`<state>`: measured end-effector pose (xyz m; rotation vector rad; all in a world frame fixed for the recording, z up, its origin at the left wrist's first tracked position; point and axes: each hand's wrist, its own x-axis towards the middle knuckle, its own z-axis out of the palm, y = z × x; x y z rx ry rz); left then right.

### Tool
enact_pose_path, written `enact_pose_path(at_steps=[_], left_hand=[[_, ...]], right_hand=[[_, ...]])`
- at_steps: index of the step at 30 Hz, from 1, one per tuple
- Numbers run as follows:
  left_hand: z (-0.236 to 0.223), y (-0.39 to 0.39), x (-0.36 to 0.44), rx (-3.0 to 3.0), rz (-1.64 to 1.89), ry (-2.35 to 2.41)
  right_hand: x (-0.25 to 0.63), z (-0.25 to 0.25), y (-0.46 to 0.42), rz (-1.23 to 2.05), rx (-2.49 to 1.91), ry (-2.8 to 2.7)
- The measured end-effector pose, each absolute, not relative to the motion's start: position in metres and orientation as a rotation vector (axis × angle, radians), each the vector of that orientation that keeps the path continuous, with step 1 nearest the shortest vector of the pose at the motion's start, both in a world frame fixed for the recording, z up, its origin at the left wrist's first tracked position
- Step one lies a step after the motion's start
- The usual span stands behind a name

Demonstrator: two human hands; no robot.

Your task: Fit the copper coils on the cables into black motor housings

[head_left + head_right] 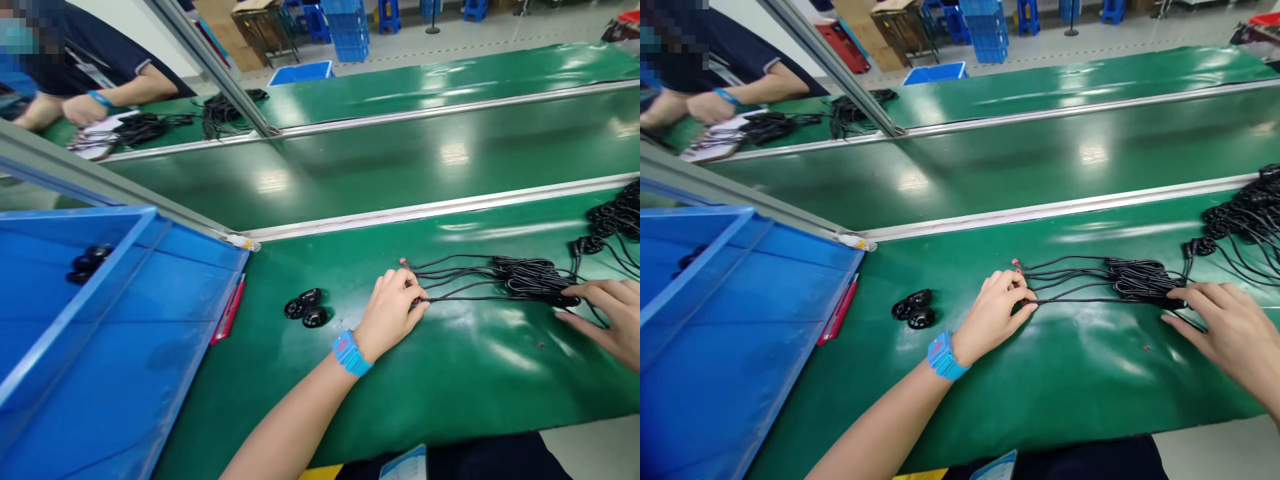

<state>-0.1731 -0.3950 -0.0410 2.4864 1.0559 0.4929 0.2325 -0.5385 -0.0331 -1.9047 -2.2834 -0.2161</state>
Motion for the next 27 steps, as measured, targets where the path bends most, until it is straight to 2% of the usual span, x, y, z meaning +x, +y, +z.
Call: enact_pose_path(at_steps=[6,9,13,16,20,27], left_hand=[[-0.025,-0.415,-0.182,2.621,0.528,1.018],[-0.030,-0.433,-0.194,2.735,0.428,0.924],[-0.043,-0.425,-0.199,2.589,0.435,0.913],[-0.050,-0.396,-0.194,2.548,0.490,0.975],[-0.053,-0.374,-0.189,2.530,0.362,0.892],[-0.056,-0.415,-0.189,2.496,0.344,0.841]], right_hand=[[0.229,-0.036,-0.540,-0.238,-1.881,-2.256],[0.228,-0.035,-0.538,-0.276,-1.869,-2.251],[0.226,-0.028,-0.516,-0.333,-1.793,-2.382],[0.226,-0.026,-0.491,-0.215,-1.819,-2.509],[0.232,-0.031,-0.470,-0.076,-1.814,-2.618],[0.253,-0.026,-0.486,-0.073,-1.900,-2.574]])
